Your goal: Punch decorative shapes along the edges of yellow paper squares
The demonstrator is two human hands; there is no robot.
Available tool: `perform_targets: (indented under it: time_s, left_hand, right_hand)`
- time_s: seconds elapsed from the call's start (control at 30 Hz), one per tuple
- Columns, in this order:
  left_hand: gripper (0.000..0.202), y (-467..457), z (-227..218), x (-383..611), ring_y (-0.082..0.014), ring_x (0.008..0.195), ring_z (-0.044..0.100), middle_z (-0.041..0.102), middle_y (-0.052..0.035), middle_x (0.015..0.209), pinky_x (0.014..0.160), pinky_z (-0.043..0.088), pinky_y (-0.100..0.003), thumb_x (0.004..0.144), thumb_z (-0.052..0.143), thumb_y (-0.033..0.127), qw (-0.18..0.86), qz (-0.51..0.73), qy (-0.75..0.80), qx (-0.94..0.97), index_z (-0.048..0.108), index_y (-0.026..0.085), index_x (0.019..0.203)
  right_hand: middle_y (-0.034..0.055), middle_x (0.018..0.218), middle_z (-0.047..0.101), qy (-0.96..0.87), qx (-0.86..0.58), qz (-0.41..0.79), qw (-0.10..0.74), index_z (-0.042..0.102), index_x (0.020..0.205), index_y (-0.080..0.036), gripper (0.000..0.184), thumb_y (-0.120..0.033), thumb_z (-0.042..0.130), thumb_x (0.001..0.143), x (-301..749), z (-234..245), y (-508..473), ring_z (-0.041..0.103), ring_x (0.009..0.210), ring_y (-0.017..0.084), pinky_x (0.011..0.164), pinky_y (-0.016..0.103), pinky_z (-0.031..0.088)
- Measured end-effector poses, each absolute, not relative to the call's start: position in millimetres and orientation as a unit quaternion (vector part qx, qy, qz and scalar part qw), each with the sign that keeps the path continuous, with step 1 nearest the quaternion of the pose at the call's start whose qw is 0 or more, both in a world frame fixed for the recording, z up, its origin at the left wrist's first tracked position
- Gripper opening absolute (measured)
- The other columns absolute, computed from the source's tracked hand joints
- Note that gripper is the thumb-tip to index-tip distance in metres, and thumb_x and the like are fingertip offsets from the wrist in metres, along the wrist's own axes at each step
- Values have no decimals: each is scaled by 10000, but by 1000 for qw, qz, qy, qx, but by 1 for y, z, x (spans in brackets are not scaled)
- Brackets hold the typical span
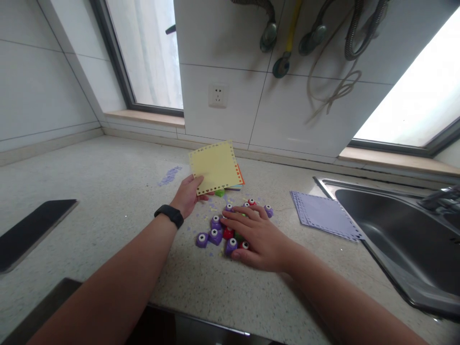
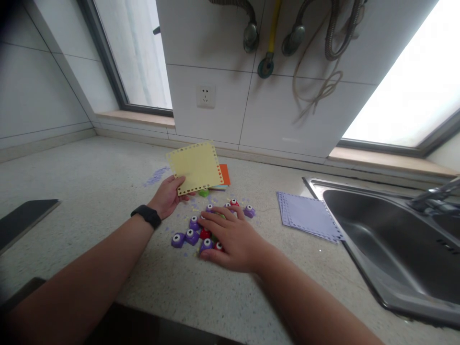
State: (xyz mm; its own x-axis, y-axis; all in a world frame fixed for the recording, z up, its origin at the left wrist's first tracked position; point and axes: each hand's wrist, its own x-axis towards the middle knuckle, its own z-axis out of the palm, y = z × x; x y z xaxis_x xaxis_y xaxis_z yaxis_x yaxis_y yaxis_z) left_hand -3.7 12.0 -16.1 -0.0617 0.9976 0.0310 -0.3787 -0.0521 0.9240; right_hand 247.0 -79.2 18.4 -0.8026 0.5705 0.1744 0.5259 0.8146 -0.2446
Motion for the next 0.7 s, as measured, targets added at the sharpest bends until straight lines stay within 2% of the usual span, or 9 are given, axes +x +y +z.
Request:
perform_targets:
  time_s: [0.13,0.3,0.43,0.53,0.6,0.7]
  left_hand:
    - [204,13,-18,-4,-189,535,729,753,-88,850,372,530,-218,933,574,211,563,609,397,393,622,134,1116]
    - [193,13,-19,-3,-181,531,724,751,-79,832,377,527,-211,931,588,229,563,606,397,398,636,140,1095]
    - [197,13,-19,-1,-177,526,718,751,-79,844,367,516,-208,926,596,243,560,606,400,399,641,145,1090]
    - [207,14,-20,0,-181,533,722,753,-86,856,366,514,-210,925,600,249,559,605,402,399,638,143,1099]
    - [212,14,-20,0,-189,542,728,753,-92,855,361,510,-209,923,605,251,560,604,402,400,638,140,1101]
    - [214,14,-20,0,-193,547,732,753,-97,853,358,505,-205,920,614,249,562,603,401,399,644,133,1098]
  right_hand:
    - [65,1560,501,-932,-333,71,124,509,1478,-281,607,-636,431,992,248,19,-76,394,1429,346,1154,574,176]
    - [36,1565,497,-917,-364,64,150,494,1484,-303,502,-523,401,1043,228,28,-81,405,1392,324,1103,528,224]
    - [41,1409,648,-917,-363,72,147,565,1409,-296,389,-331,383,1067,204,31,-86,460,1323,310,1043,521,232]
    - [39,1219,744,-909,-382,72,149,686,1216,-286,316,-208,443,1030,195,29,-84,514,1222,298,994,509,246]
    - [37,1120,765,-897,-407,66,157,728,1103,-274,241,-205,520,1003,194,27,-81,531,1150,293,979,501,257]
    - [57,1098,758,-888,-427,65,158,744,1076,-258,159,-292,637,962,195,24,-76,520,1100,308,966,501,289]
